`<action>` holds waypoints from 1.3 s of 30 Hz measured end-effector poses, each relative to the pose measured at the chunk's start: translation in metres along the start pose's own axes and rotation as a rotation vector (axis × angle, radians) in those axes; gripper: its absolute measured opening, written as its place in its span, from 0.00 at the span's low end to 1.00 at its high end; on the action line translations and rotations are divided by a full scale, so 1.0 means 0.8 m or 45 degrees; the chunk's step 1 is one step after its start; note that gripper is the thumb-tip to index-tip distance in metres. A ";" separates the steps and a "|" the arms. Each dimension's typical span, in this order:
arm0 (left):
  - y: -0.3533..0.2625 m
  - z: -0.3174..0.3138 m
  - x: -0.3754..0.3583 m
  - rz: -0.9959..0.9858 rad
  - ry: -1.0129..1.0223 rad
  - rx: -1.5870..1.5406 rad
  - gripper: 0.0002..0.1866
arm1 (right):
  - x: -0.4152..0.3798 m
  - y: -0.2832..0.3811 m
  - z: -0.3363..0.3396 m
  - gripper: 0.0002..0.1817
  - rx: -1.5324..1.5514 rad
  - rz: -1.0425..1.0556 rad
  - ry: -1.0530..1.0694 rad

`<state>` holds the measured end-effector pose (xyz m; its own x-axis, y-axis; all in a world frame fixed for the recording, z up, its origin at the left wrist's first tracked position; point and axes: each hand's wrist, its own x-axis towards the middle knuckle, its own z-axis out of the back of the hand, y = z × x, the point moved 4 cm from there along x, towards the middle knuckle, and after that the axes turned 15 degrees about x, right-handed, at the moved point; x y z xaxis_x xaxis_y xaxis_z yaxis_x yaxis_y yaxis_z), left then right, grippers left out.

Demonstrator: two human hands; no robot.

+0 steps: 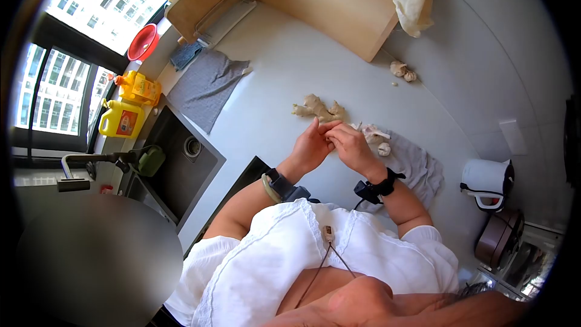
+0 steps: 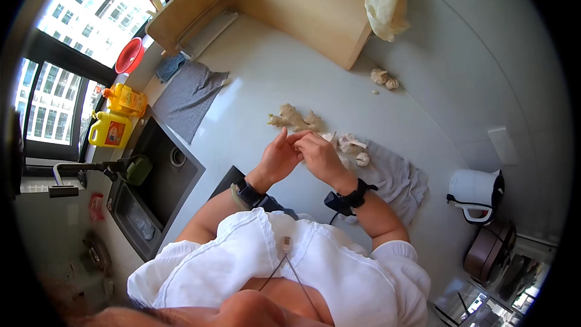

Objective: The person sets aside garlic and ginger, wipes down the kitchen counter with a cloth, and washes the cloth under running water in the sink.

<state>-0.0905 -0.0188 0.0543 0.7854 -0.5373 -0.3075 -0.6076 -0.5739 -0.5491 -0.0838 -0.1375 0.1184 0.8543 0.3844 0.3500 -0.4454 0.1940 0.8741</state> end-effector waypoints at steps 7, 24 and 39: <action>0.014 0.040 -0.005 -0.027 0.101 -0.169 0.30 | 0.014 -0.006 -0.008 0.04 0.039 -0.226 0.155; 0.007 0.076 0.018 0.186 -0.383 -0.129 0.18 | 0.055 -0.213 0.180 0.10 -0.433 -0.572 -0.288; 0.008 0.093 0.032 0.205 -0.406 -0.106 0.15 | 0.077 -0.351 0.184 0.07 -0.734 -0.567 -0.390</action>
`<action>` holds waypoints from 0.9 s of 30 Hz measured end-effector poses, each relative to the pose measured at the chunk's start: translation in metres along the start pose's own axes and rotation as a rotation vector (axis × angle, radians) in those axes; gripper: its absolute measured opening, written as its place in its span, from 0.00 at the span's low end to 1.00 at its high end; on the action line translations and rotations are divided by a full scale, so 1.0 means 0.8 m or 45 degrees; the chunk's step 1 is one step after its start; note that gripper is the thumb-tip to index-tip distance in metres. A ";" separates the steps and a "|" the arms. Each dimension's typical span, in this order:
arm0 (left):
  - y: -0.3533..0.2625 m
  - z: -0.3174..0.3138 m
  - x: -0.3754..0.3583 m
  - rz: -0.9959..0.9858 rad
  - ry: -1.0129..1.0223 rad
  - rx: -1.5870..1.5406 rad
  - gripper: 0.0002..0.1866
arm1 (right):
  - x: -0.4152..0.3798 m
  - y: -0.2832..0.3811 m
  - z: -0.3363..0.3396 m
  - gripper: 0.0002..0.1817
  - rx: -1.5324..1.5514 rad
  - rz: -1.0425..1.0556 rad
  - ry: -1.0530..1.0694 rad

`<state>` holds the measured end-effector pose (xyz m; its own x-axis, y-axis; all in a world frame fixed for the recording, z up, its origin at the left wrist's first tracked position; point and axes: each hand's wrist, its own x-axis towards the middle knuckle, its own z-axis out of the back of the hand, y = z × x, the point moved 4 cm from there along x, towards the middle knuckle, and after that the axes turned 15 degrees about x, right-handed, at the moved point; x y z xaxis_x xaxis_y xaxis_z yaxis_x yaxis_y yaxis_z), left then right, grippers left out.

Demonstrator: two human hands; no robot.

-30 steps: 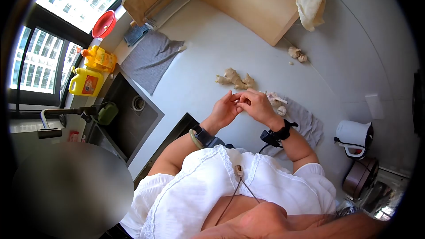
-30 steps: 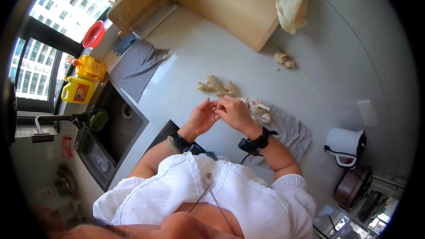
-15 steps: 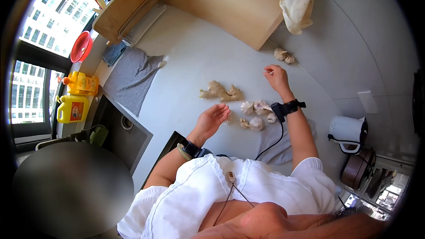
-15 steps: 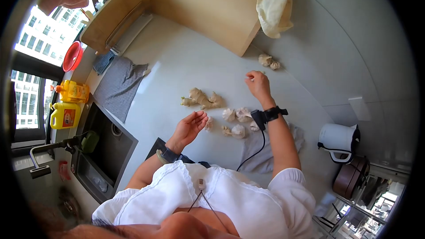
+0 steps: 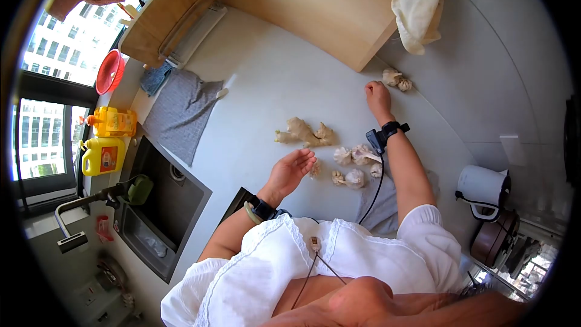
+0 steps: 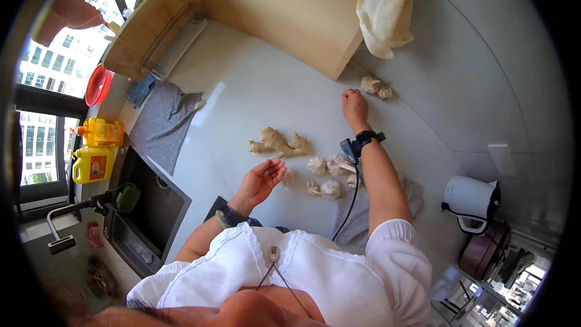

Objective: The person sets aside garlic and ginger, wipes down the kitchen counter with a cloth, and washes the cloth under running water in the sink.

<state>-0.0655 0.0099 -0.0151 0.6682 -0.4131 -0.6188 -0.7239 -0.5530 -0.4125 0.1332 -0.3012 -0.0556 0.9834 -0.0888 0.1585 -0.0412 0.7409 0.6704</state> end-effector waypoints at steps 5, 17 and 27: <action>-0.002 -0.012 -0.001 0.000 0.035 0.032 0.16 | -0.004 -0.015 -0.005 0.06 -0.060 -0.013 -0.006; 0.022 -0.066 -0.052 0.084 0.342 0.102 0.19 | -0.219 0.214 0.138 0.04 1.138 -0.365 0.756; 0.094 -0.027 -0.150 -0.084 0.153 0.063 0.20 | -0.346 0.312 0.082 0.02 0.598 0.559 0.752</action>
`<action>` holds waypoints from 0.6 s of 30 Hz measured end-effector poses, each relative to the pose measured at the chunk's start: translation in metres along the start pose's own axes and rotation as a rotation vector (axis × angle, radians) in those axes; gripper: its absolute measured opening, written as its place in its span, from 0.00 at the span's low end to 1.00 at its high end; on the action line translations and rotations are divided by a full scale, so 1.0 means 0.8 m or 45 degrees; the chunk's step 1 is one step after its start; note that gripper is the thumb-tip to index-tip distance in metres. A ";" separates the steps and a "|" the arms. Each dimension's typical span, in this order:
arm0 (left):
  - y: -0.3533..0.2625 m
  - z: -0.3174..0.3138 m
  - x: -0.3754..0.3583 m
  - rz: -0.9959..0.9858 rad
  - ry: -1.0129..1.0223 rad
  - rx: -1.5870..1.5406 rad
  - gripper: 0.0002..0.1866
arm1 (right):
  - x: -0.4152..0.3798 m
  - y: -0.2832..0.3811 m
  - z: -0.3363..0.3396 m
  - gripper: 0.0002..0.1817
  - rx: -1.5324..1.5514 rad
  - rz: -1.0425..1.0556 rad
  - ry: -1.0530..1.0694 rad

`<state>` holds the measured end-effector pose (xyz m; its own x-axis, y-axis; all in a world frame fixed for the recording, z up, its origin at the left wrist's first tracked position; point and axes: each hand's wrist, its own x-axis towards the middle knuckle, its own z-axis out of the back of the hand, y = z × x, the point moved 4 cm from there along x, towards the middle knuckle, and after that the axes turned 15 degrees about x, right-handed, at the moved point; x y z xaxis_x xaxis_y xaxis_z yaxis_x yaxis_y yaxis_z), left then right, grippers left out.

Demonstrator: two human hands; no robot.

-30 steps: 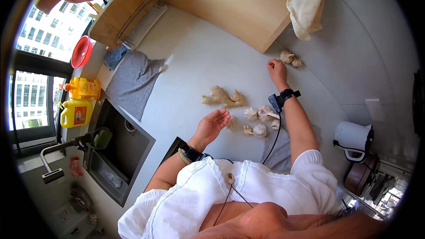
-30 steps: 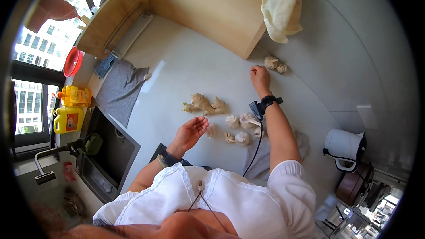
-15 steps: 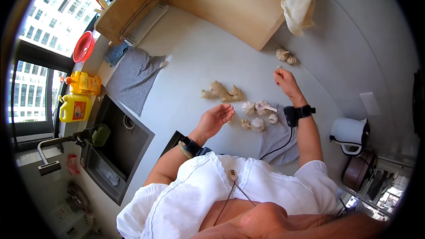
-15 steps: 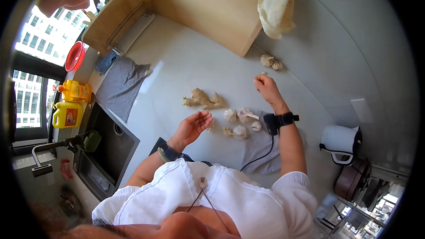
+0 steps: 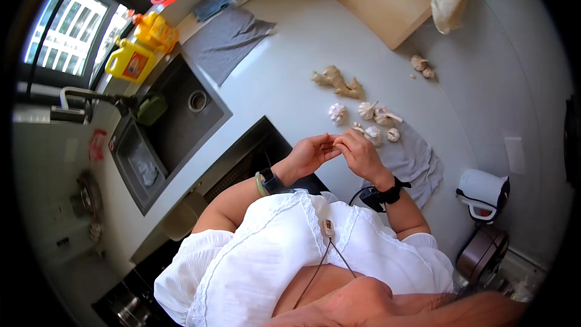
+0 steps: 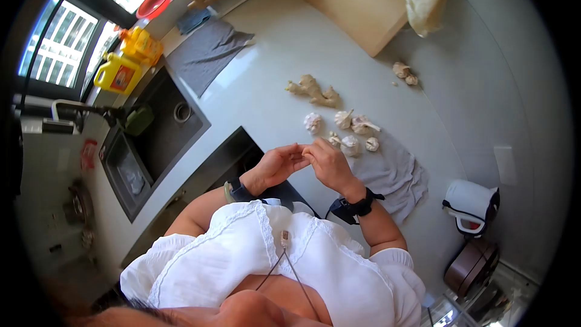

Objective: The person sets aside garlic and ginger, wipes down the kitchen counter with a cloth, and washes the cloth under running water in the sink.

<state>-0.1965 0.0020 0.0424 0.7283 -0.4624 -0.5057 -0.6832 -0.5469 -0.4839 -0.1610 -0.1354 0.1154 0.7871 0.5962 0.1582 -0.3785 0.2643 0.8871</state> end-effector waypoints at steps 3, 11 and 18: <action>0.017 0.025 -0.035 -0.074 -0.081 -0.049 0.20 | 0.002 0.009 -0.034 0.02 0.017 0.047 0.125; 0.037 0.088 -0.133 -0.179 -0.024 -0.181 0.20 | -0.002 0.065 -0.116 0.06 0.139 -0.070 0.177; 0.066 0.259 -0.305 -0.376 -0.200 -0.255 0.18 | -0.017 0.126 -0.219 0.07 0.053 -0.166 0.292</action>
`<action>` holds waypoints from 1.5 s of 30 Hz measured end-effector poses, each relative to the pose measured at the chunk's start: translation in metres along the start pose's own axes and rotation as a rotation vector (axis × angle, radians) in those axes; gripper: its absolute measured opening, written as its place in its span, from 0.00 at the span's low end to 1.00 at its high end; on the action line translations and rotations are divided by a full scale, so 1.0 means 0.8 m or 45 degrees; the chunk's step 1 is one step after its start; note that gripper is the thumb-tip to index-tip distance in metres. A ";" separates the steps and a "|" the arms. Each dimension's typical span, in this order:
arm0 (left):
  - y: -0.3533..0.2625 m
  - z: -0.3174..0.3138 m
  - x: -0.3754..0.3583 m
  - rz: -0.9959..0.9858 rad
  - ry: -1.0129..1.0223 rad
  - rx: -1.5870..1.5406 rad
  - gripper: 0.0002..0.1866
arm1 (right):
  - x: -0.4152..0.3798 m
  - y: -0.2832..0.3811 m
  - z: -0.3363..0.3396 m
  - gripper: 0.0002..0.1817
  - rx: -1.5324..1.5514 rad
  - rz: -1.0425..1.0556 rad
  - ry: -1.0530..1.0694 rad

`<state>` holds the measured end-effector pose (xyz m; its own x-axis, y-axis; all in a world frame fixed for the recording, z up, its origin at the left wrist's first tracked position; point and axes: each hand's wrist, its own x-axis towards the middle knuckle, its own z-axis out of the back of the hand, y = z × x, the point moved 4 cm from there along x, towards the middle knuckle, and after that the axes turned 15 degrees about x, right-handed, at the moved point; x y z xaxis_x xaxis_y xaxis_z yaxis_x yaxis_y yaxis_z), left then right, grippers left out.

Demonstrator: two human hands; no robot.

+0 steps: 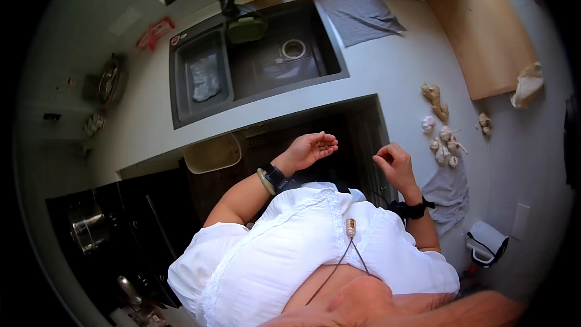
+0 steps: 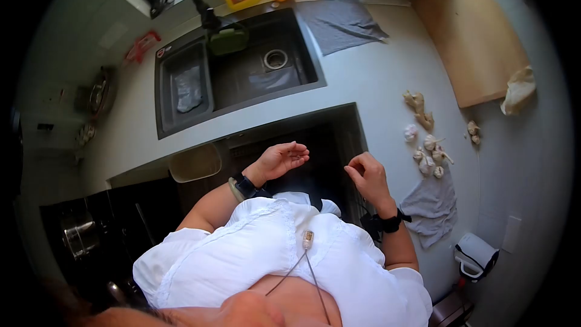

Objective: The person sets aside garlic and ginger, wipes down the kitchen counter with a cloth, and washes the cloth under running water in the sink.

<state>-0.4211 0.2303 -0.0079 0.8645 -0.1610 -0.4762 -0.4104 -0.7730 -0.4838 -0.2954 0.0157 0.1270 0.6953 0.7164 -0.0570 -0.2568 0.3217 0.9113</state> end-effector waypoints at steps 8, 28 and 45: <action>0.011 0.333 -0.207 -0.378 -0.678 -0.392 0.15 | -0.010 0.044 -0.153 0.06 -0.105 -0.082 0.277; -0.083 0.262 -0.146 0.036 -0.946 2.054 0.31 | -0.094 0.006 0.034 0.11 -0.118 -0.440 -0.285; -0.044 -0.208 0.244 -0.566 0.280 2.874 0.37 | -0.186 -0.265 0.463 0.12 0.313 -0.780 -0.878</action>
<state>-0.1898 0.1239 0.0385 0.9040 -0.3950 -0.1636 0.3273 0.8856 -0.3295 -0.0958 -0.3884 0.0934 0.9250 -0.0813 -0.3713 0.3768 0.3246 0.8676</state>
